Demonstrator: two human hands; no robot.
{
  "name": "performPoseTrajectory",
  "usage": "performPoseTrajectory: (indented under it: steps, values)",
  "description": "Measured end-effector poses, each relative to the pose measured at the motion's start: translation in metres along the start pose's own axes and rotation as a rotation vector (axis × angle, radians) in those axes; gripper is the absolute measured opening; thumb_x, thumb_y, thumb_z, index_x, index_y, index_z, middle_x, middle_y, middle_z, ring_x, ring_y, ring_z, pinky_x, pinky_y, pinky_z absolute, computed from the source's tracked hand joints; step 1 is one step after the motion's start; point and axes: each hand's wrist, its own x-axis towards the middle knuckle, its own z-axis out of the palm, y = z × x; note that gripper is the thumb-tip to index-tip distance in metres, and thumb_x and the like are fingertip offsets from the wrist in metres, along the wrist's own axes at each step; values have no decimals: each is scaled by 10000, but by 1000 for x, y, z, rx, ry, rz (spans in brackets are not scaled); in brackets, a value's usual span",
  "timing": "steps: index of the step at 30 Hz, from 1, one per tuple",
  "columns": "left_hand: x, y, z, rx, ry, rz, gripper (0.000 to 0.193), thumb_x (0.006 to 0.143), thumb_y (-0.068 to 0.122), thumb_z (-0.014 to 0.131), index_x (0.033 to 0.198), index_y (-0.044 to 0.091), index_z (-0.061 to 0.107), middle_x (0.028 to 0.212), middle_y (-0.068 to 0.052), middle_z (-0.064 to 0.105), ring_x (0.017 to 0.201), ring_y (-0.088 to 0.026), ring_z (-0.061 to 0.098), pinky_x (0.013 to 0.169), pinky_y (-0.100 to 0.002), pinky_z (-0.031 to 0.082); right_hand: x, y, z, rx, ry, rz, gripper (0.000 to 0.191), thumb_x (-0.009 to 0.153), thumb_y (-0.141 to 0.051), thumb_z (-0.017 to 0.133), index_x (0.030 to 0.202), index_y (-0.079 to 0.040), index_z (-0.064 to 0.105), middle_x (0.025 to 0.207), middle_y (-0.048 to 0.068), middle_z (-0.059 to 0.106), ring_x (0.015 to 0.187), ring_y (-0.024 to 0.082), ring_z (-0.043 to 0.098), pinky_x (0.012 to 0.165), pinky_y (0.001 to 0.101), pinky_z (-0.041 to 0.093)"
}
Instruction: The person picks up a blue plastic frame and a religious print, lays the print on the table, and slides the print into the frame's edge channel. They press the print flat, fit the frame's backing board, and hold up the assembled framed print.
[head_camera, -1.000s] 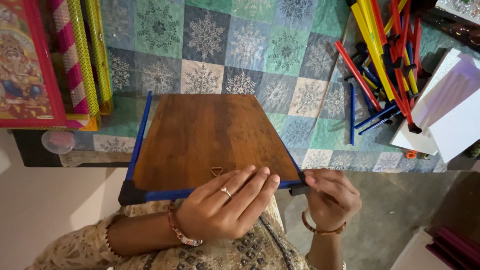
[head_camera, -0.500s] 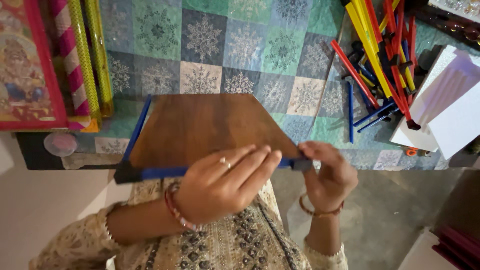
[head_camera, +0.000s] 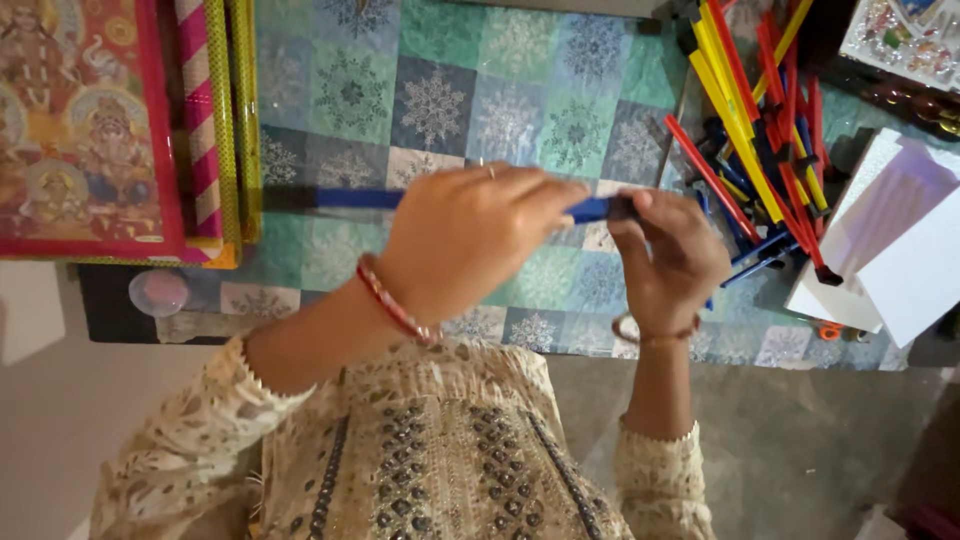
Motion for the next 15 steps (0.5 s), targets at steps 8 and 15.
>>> performPoseTrajectory:
  steps: [8, 15]
  values:
    - [34, -32, -13, -53, -45, -74, 234, 907, 321, 777, 1097, 189, 739, 909, -3, 770, 738, -207, 729, 610, -357, 556, 41, 37, 7, 96, -46, 85, 450, 972, 163, 732, 1362, 2, 575, 1361, 137, 643, 1177, 214, 691, 977, 324, 606]
    - [56, -60, -9, 101, 1, 0, 382, 955, 273, 786, 1311, 229, 657, 941, -24, 746, 858, -234, 733, 714, -382, 571, 71, 59, 41, 240, -201, 16, 653, 1043, 160, 695, 1534, -87, 342, 1321, 134, 635, 1193, 192, 680, 1011, 319, 595]
